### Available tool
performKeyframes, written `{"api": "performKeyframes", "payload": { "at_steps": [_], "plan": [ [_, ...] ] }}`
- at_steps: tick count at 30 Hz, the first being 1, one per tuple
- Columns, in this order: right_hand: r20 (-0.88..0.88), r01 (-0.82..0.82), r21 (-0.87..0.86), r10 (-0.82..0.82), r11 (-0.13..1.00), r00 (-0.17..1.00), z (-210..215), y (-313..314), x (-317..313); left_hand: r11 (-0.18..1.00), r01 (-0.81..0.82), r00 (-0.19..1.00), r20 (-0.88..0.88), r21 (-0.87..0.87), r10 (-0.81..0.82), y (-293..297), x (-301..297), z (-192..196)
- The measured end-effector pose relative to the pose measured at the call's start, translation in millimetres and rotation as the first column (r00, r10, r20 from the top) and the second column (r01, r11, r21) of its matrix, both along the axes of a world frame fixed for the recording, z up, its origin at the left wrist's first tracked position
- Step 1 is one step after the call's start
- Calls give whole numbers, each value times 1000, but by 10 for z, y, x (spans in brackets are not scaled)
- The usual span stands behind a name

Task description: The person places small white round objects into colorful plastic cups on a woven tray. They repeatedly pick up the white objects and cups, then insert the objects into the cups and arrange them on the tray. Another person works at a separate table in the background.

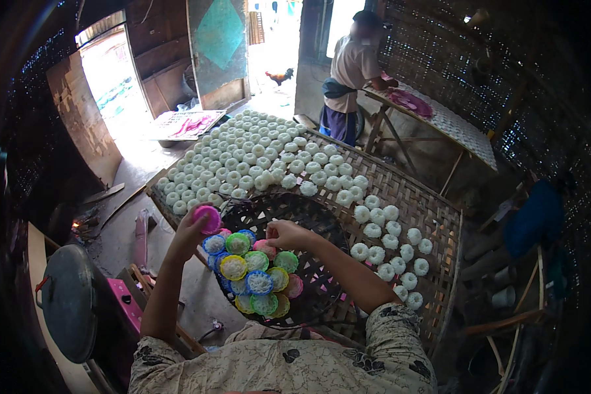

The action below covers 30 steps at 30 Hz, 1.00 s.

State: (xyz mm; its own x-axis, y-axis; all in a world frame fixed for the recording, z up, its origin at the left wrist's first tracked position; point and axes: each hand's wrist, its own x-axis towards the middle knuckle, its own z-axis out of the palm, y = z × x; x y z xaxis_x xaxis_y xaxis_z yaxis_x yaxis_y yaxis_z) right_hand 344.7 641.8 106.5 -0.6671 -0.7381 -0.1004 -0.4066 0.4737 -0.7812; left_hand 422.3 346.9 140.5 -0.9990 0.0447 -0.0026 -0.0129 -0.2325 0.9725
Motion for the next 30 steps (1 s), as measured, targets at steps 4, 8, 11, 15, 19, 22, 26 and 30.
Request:
{"api": "performKeyframes", "payload": {
  "at_steps": [4, 8, 11, 15, 19, 22, 26, 30],
  "plan": [
    [183, -40, 17, 36, 999, 982, -46, 31, -56, 678, -75, 910, -329, -731, -254, 351, -570, -166],
    [631, 252, -128, -117, 959, 767, -153, 190, -150, 575, -37, 960, -189, -818, -206, 717, -950, -236],
    [751, 514, -284, -146, 810, 644, -41, 783, -346, 481, -31, 949, -177, -876, -260, 927, -1118, -283],
    [44, 774, -202, -784, 600, 619, 218, 1795, -918, 521, 149, 927, -64, -840, -369, 1264, -1202, -392],
    [-687, 814, -239, -684, 530, 244, 24, 2339, -1204, 456, -56, 821, -301, -888, -485, 1426, -1143, -281],
    [-629, 853, 34, -653, 520, 423, -35, 2508, -1220, 526, 60, 902, -179, -848, -393, 1242, -995, 0],
    [-609, 856, -174, -736, 487, 296, 226, 2490, -1077, 723, -49, 919, -315, -690, -238, 481, -664, 292],
    [-173, 625, -146, -642, 767, 747, 363, 1976, -773, 514, -60, 976, -158, -855, -148, -137, -328, 166]
  ]
}}
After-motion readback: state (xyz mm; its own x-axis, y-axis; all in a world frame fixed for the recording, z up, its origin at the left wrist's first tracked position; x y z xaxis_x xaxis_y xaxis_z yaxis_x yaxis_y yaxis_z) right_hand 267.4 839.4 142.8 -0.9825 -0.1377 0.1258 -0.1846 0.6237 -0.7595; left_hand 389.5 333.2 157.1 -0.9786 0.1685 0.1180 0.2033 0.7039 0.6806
